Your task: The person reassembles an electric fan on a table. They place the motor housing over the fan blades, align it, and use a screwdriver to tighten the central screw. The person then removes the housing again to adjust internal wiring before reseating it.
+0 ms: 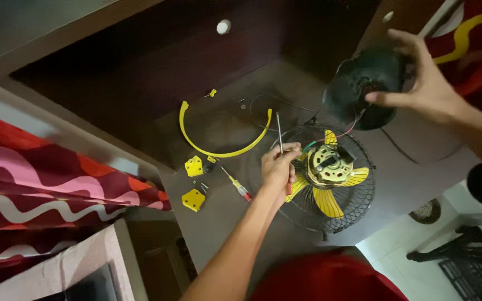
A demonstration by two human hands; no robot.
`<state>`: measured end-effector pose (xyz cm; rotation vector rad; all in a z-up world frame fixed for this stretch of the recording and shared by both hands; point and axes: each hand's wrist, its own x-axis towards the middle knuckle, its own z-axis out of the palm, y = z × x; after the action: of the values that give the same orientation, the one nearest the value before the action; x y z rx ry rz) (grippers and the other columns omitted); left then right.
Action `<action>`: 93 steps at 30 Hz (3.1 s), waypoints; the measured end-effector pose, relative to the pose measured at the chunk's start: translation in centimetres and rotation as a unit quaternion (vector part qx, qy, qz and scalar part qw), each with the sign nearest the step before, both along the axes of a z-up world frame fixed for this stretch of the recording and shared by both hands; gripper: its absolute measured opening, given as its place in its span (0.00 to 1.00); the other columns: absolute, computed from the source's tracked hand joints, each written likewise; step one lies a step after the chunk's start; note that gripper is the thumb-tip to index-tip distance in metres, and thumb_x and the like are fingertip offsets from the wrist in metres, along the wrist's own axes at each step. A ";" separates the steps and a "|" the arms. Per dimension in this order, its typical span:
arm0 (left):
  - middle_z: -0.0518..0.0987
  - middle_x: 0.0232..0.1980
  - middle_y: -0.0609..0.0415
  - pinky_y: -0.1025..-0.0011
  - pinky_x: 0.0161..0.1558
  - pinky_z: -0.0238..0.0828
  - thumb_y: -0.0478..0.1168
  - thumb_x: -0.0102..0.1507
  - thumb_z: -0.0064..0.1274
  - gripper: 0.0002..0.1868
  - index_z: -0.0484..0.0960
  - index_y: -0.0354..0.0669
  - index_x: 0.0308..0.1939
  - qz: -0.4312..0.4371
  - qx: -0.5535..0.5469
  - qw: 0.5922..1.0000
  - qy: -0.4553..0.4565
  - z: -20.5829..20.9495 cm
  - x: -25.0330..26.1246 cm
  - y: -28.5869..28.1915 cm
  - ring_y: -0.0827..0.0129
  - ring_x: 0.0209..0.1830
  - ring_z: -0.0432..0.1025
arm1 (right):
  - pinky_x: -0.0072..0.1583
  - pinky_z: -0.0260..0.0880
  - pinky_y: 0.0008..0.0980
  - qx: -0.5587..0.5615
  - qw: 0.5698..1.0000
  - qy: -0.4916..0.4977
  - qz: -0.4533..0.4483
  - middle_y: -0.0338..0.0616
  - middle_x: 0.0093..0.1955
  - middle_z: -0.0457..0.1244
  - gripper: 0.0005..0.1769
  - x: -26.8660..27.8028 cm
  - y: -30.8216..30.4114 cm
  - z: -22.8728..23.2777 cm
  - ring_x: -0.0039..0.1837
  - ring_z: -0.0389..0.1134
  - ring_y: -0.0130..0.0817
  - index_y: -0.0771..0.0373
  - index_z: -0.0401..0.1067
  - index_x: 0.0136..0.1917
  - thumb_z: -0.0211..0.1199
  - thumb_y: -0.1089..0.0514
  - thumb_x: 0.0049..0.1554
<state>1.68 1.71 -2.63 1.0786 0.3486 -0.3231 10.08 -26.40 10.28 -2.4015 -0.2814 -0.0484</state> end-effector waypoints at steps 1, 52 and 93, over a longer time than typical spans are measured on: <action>0.80 0.34 0.58 0.81 0.15 0.56 0.35 0.65 0.58 0.10 0.85 0.34 0.48 0.003 -0.009 1.000 -0.006 -0.4 0.1 -0.4 0.85 0.16 0.61 | 0.75 0.55 0.61 -0.037 0.998 -0.044 0.005 0.62 0.75 0.49 0.69 -0.8 0.3 -0.2 0.76 0.51 0.59 0.54 0.43 0.84 0.75 0.39 0.39; 0.79 0.41 0.58 0.83 0.34 0.70 0.58 0.60 0.65 0.29 0.82 0.35 0.50 0.003 0.054 0.992 -0.113 4.9 -2.6 -1.7 0.81 0.37 0.73 | 0.74 0.61 0.46 0.209 0.972 0.077 -0.079 0.55 0.72 0.58 0.66 -11.6 8.7 -6.6 0.75 0.61 0.47 0.62 0.48 0.78 0.81 0.46 0.35; 0.83 0.39 0.47 0.62 0.35 0.72 0.37 0.69 0.45 0.20 0.74 0.44 0.65 -0.102 0.337 0.932 -0.089 1.4 -9.0 3.1 0.62 0.33 0.76 | 0.75 0.48 0.59 0.265 0.915 0.253 -0.167 0.50 0.74 0.57 0.64 -11.9 4.4 -6.8 0.78 0.54 0.48 0.51 0.49 0.79 0.77 0.54 0.33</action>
<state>-7.33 4.77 -1.24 1.8161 0.1819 -0.2917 -1.82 -22.02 3.48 -1.8110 0.3489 0.3009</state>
